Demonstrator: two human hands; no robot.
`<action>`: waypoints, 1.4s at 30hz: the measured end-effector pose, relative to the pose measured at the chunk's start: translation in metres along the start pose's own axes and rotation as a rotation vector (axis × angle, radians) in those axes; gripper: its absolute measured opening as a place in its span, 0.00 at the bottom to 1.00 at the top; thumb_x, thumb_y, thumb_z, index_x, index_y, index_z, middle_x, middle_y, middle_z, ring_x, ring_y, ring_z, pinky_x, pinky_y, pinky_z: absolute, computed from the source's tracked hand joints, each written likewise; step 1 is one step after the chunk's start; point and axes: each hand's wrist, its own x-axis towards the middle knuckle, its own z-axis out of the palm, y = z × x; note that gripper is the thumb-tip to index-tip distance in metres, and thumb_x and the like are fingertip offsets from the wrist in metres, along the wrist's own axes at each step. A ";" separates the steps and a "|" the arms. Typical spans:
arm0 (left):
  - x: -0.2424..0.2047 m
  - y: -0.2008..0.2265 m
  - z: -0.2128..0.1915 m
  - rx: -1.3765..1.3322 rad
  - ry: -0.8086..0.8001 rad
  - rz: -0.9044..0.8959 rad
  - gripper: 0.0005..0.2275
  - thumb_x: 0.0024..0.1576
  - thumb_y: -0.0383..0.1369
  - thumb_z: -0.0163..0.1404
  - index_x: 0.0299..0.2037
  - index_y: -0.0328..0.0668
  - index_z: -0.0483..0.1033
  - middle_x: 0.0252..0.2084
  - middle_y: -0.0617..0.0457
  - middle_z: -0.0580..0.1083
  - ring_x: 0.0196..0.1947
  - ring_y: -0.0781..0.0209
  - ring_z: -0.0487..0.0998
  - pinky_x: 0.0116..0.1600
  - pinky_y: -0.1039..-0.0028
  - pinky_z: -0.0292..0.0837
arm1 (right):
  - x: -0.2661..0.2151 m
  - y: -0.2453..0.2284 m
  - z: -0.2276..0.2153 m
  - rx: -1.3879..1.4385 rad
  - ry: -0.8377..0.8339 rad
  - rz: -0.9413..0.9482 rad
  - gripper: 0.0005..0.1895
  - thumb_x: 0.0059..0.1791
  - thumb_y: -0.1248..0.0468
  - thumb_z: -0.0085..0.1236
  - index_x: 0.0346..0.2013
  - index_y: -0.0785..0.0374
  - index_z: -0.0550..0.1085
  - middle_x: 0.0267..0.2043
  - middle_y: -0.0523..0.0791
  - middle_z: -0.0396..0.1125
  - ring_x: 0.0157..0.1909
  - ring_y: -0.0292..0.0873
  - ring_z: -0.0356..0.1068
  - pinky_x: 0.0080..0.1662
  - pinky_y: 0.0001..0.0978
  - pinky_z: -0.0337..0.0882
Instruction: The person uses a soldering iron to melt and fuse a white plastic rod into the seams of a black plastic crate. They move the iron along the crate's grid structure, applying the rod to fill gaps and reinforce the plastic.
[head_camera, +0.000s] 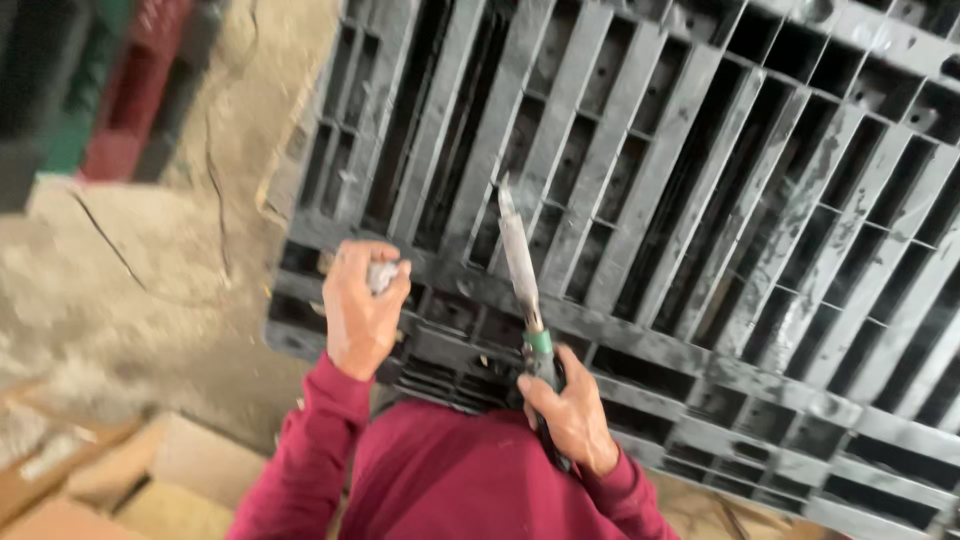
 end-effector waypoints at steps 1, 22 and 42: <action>0.003 -0.006 -0.005 0.015 0.012 0.048 0.08 0.56 0.25 0.58 0.43 0.34 0.74 0.39 0.44 0.73 0.38 0.49 0.75 0.44 0.64 0.70 | 0.001 0.002 0.009 0.004 0.015 -0.005 0.19 0.46 0.66 0.58 0.50 0.68 0.70 0.19 0.45 0.65 0.17 0.37 0.63 0.23 0.29 0.63; 0.128 -0.177 -0.028 -0.681 -0.379 -0.278 0.10 0.61 0.33 0.58 0.46 0.32 0.77 0.33 0.67 0.67 0.33 0.78 0.63 0.36 0.84 0.62 | 0.073 0.023 0.255 0.547 0.466 -0.359 0.16 0.51 0.71 0.55 0.53 0.72 0.65 0.44 0.52 0.72 0.47 0.49 0.78 0.54 0.44 0.78; -0.066 -0.157 -0.028 -0.587 -0.309 -0.283 0.15 0.64 0.31 0.53 0.26 0.41 0.61 0.26 0.67 0.59 0.28 0.77 0.57 0.30 0.77 0.56 | -0.026 0.127 0.214 0.227 0.820 -0.385 0.22 0.49 0.69 0.60 0.57 0.70 0.70 0.36 0.41 0.71 0.34 0.34 0.74 0.38 0.26 0.75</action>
